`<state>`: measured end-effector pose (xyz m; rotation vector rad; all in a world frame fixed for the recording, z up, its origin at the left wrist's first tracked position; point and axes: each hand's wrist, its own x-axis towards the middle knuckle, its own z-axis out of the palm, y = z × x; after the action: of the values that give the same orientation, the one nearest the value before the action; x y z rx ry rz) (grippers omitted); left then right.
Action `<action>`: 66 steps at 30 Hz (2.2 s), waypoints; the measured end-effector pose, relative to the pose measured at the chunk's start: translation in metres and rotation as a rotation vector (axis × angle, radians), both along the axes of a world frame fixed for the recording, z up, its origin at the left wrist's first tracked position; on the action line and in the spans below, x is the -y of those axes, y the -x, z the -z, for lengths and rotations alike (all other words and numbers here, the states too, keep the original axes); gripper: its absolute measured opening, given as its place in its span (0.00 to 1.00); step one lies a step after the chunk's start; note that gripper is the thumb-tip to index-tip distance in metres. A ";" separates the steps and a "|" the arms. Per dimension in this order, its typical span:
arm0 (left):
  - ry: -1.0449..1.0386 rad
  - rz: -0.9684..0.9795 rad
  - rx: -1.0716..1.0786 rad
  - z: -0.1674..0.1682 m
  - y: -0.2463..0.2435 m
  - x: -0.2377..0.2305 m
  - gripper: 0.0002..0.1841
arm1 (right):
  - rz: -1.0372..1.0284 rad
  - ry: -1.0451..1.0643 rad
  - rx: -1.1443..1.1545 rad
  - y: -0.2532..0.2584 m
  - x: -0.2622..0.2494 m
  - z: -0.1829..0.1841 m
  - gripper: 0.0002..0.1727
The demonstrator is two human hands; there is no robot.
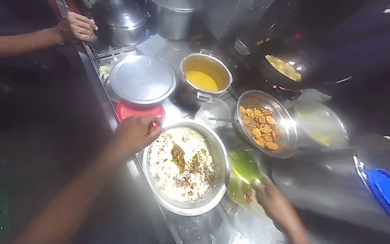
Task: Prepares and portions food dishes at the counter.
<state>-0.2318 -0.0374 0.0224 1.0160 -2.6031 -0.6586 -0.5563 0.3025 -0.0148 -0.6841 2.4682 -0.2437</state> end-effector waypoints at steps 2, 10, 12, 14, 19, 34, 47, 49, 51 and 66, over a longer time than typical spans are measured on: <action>0.012 -0.002 0.004 0.000 -0.001 -0.001 0.15 | 0.070 -0.006 -0.022 0.022 -0.040 -0.011 0.22; -0.004 0.046 0.064 0.005 0.000 0.002 0.15 | 0.022 -0.590 -0.064 0.047 -0.063 0.001 0.22; 0.029 0.028 0.058 0.013 -0.003 0.007 0.21 | 0.010 -0.655 -0.107 0.043 -0.038 0.017 0.22; 0.032 0.008 0.051 0.018 -0.005 0.009 0.26 | 0.013 -0.677 -0.119 0.037 -0.016 0.034 0.21; 0.017 -0.027 0.041 0.017 -0.006 0.007 0.29 | -0.013 -0.630 0.007 0.053 -0.006 0.108 0.25; -0.002 -0.028 0.026 0.014 -0.005 0.007 0.28 | -0.049 -0.470 0.311 0.042 -0.029 0.072 0.22; 0.023 -0.015 0.000 0.015 -0.005 0.007 0.29 | 0.247 -0.025 0.544 0.035 -0.093 0.061 0.12; 0.024 -0.014 -0.005 0.016 -0.005 0.007 0.29 | 0.277 0.034 0.575 0.035 -0.098 0.062 0.11; 0.030 -0.018 0.001 0.016 -0.006 0.007 0.30 | 0.288 0.089 0.588 0.037 -0.104 0.066 0.11; 0.052 0.015 -0.022 0.011 -0.004 0.005 0.24 | 0.330 0.164 0.509 0.043 -0.118 0.057 0.11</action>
<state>-0.2278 -0.0427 0.0118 0.9690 -2.5970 -0.5986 -0.5996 0.4201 -0.0714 -0.2289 2.0645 -0.6649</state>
